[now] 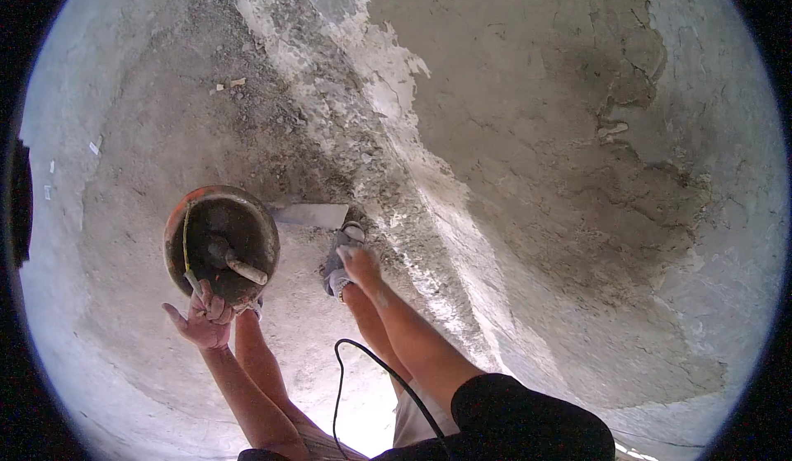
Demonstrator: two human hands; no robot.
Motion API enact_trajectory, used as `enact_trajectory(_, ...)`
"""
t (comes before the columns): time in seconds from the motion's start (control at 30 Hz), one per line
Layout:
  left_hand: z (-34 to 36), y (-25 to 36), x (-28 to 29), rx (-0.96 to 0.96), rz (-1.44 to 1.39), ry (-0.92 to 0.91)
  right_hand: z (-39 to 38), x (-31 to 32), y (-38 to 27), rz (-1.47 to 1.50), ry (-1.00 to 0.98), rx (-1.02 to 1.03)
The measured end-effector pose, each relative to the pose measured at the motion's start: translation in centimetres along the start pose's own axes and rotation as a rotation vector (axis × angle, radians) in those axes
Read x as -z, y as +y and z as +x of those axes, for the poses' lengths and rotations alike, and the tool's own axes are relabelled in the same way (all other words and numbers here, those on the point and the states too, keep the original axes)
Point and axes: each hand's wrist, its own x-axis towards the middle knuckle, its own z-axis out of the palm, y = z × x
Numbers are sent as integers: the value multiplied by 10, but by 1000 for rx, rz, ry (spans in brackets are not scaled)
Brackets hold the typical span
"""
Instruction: The person scoops plaster from a bucket with a trowel, applies and spreads the plaster across the wall surface using trowels, and touches the wall by hand.
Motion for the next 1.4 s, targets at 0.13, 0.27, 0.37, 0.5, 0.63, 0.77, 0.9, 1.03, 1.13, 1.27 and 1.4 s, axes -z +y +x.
enact_trajectory(0.13,-3,3,3,1,-8,44,-46,-13,-29,67,-123,-51)
enact_trajectory(0.27,-2,8,-10,14,6,178,-94,1,-39,499,-368,-58)
enact_trajectory(0.37,-26,17,-13,60,142,203,-124,59,-87,484,-298,57)
enact_trajectory(0.5,-64,37,-73,77,234,252,-147,119,-56,110,-149,-36)
enact_trajectory(0.63,-114,65,-153,105,301,312,-169,159,50,321,-137,65)
enact_trajectory(0.77,-160,109,-258,131,283,224,-226,253,19,32,3,99)
enact_trajectory(0.9,-169,150,-337,128,314,69,-275,305,13,52,85,-60)
enact_trajectory(1.03,-171,193,-360,64,288,40,-337,296,17,106,-15,-197)
enact_trajectory(1.13,-169,210,-352,20,432,219,-368,274,33,558,59,-239)
enact_trajectory(1.27,-170,233,-319,-54,549,477,-397,237,32,736,135,-382)
enact_trajectory(1.4,-170,242,-298,-102,685,738,-435,204,12,793,183,-559)
